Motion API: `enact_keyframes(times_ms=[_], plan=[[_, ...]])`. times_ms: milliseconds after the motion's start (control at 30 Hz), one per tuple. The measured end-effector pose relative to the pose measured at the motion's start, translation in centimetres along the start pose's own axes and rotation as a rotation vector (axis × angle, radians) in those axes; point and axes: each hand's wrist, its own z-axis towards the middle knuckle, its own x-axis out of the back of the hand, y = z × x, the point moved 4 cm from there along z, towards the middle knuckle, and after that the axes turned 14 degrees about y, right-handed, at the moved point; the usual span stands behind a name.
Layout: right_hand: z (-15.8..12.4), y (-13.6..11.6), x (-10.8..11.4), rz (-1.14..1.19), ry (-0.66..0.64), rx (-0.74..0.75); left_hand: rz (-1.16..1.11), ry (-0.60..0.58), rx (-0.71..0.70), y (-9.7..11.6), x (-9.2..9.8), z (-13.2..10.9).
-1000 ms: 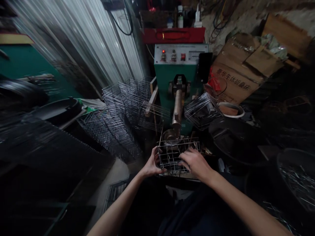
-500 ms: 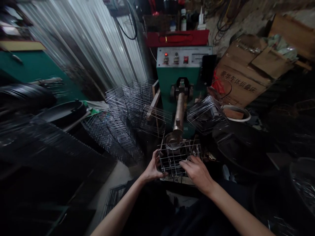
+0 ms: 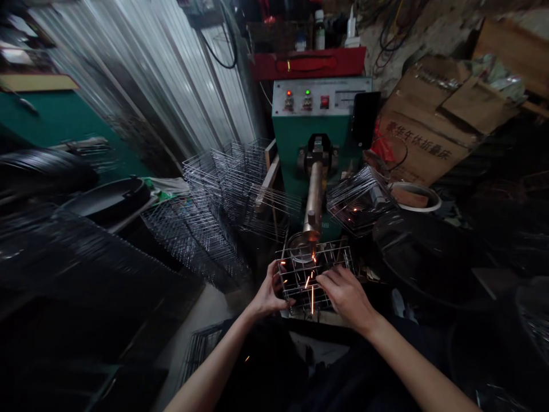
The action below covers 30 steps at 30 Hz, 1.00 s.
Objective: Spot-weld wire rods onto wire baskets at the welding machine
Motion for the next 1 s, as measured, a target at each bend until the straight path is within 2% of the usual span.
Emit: enact_keyframes(times_ms=[233,433,600,733,833,933,1000], plan=[[1.6,2.0,-1.4,-0.051,0.117,-0.069,-0.007,0.016,0.029,1.1,0.3,2.7],[2.7,3.0,-1.2,-0.119,0.122,-0.112,-0.026,-0.003,0.063,0.2,0.4,3.9],[3.8,4.2,-1.7,-0.227,0.090,-0.110,-0.093,-0.003,0.105,0.6,0.5,5.8],[4.5,5.0,-2.1,-0.167,0.056,-0.120,-0.125,-0.023,0.143,0.6,0.7,7.3],[4.7,5.1,-2.0,-0.092,0.067,-0.125,-0.129,-0.054,0.116,0.4,0.8,7.7],[4.4,4.6,-1.2,0.030,0.124,-0.149,-0.109,-0.087,0.098,-0.4,1.1,7.6],[3.8,4.2,-0.1,0.141,0.161,-0.219,-0.088,-0.122,0.106,-1.5,1.3,7.2]])
